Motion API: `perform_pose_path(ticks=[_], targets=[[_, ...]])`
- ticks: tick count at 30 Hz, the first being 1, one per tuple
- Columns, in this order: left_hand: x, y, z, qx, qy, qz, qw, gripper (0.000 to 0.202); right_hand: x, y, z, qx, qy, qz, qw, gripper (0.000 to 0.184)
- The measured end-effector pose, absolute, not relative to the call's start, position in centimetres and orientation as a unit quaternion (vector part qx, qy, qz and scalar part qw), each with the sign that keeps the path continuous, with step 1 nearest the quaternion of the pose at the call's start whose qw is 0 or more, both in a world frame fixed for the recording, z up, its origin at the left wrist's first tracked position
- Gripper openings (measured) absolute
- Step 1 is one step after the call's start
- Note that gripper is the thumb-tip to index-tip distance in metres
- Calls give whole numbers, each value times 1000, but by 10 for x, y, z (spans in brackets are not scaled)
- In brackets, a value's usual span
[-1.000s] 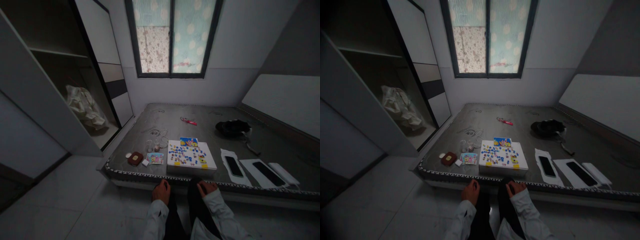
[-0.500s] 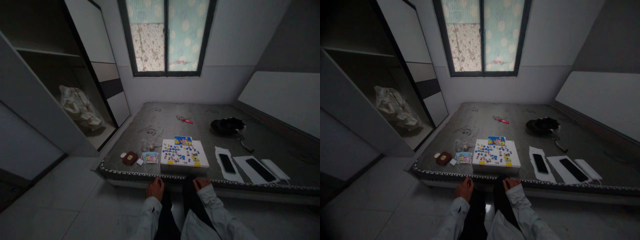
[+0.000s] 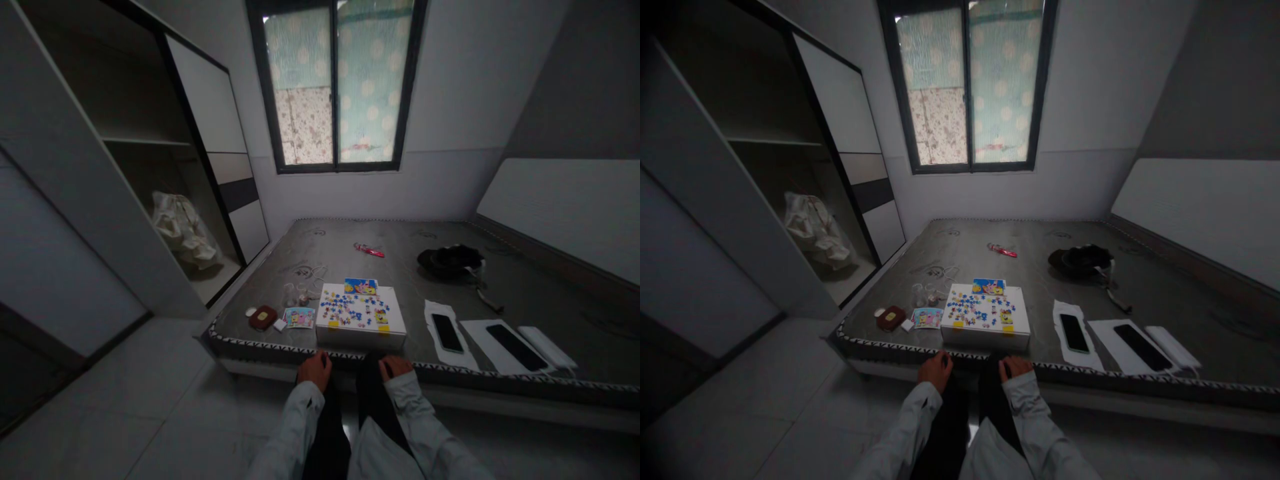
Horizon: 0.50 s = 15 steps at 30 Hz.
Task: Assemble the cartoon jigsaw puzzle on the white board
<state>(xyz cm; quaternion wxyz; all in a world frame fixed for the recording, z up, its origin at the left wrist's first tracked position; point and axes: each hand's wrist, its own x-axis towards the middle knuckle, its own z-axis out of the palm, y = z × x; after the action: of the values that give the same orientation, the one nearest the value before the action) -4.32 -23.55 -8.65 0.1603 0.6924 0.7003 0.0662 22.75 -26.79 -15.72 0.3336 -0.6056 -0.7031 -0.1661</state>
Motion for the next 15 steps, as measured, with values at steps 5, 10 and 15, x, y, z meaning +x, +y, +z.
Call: perform_pose_path(ticks=[5,10,15], targets=[[-36,-247,-83,701,695,71,146,29,220,-272,-155,-606,-692,-164,356,34],[-32,-260,-76,711,687,74,133,26,218,-273,-152,-592,-694,-183,367,31],[-29,-268,-59,734,667,61,114,23,218,-276,-150,-602,-679,-188,375,34]])
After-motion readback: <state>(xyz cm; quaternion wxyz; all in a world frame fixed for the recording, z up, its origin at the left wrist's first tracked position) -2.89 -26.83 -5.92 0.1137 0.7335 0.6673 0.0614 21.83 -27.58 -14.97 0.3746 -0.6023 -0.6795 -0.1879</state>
